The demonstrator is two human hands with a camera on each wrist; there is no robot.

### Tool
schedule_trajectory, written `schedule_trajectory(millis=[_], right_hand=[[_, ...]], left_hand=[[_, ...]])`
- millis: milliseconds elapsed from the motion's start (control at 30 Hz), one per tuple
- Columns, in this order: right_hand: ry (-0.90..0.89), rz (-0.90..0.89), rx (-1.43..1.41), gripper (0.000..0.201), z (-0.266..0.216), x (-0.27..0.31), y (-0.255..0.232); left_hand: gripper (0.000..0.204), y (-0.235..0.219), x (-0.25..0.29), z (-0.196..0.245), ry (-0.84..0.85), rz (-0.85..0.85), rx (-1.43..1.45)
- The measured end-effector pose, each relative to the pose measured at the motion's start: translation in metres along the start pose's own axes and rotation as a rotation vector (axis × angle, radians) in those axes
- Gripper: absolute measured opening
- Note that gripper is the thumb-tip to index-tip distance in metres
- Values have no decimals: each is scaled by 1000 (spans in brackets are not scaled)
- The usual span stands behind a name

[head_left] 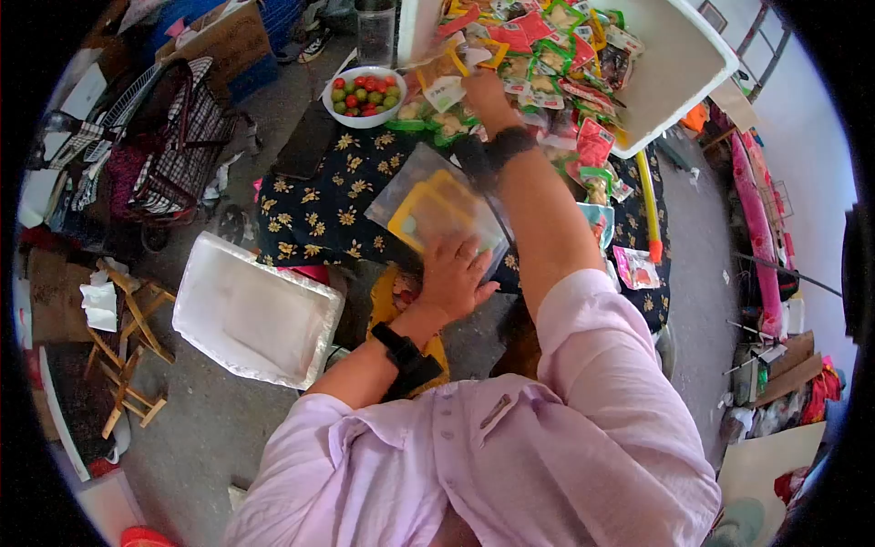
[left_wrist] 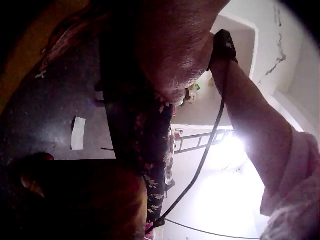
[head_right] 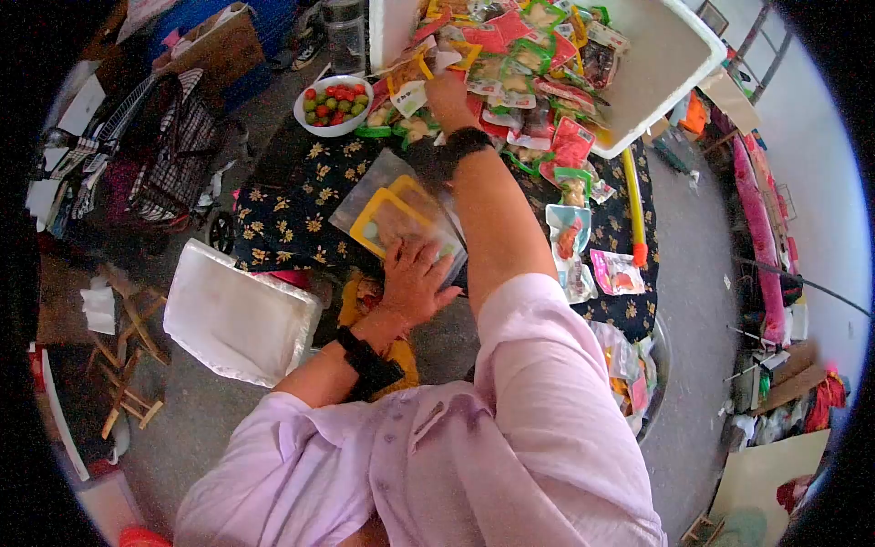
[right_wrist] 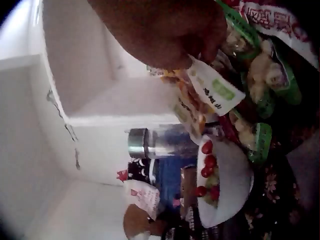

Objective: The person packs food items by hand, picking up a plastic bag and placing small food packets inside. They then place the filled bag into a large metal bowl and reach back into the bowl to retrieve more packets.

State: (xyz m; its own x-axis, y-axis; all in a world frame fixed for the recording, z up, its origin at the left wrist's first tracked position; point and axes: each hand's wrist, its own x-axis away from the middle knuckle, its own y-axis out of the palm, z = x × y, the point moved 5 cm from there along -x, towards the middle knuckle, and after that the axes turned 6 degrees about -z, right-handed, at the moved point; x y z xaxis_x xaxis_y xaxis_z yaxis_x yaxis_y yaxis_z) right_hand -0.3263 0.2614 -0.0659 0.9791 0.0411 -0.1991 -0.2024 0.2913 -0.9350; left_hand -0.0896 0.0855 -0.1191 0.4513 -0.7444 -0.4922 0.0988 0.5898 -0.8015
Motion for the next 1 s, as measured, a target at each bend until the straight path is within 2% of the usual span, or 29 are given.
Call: schedule_trajectory(millis=[33,67,133,167,200,267,333,433,467,567,600,700,733,800,833,867,900,967,1000], right_hand=[[-4,-1,-19,23,3,11,-8],[-35,218,-109,27,6,34,-24],[-31,372,-328,31,11,72,-52],[-28,446,-439,33,13,93,-66],[-25,471,-422,35,13,117,-78],[151,529,-981,23,23,151,-76],[276,498,-1526,22,27,178,-67],[374,284,-2316,27,23,215,-55],[471,308,-2411,27,22,229,-55],[178,285,-2771,28,21,252,-35],[179,289,-2797,29,18,261,-37],[77,225,-2831,28,11,283,-38],[78,220,-2805,24,6,289,-50],[178,131,-2167,24,-4,314,-82],[121,10,-1978,23,-10,316,-85],[51,-90,-1770,22,-16,319,-88],[-28,-166,-1568,21,-22,322,-91],[77,-422,-1575,17,-40,334,-101],[-2,-416,-1496,15,-45,337,-106]], left_hand=[[42,-1,-1,0,1,-9,-1],[42,-3,-1,1,17,11,-3],[42,-6,1,3,47,48,-9],[42,-6,1,4,29,12,-49],[42,-5,0,6,12,-26,-89],[42,-7,-1,9,3,-69,-103],[43,-13,-4,11,13,-81,-54],[44,-24,-9,17,-18,-108,-13],[43,-28,-10,19,-54,-159,-19],[38,-33,-8,13,-26,34,107],[34,-44,-6,17,45,148,81],[31,-60,-8,18,-74,255,226],[31,-61,-5,23,-52,269,172],[33,-71,-18,28,-46,177,287],[35,-81,-25,35,-50,132,342],[38,-79,-25,45,-197,-116,442],[38,-63,-21,50,-216,-315,547],[37,-30,-7,59,-246,-714,758],[36,-24,-2,65,-233,-777,758]])
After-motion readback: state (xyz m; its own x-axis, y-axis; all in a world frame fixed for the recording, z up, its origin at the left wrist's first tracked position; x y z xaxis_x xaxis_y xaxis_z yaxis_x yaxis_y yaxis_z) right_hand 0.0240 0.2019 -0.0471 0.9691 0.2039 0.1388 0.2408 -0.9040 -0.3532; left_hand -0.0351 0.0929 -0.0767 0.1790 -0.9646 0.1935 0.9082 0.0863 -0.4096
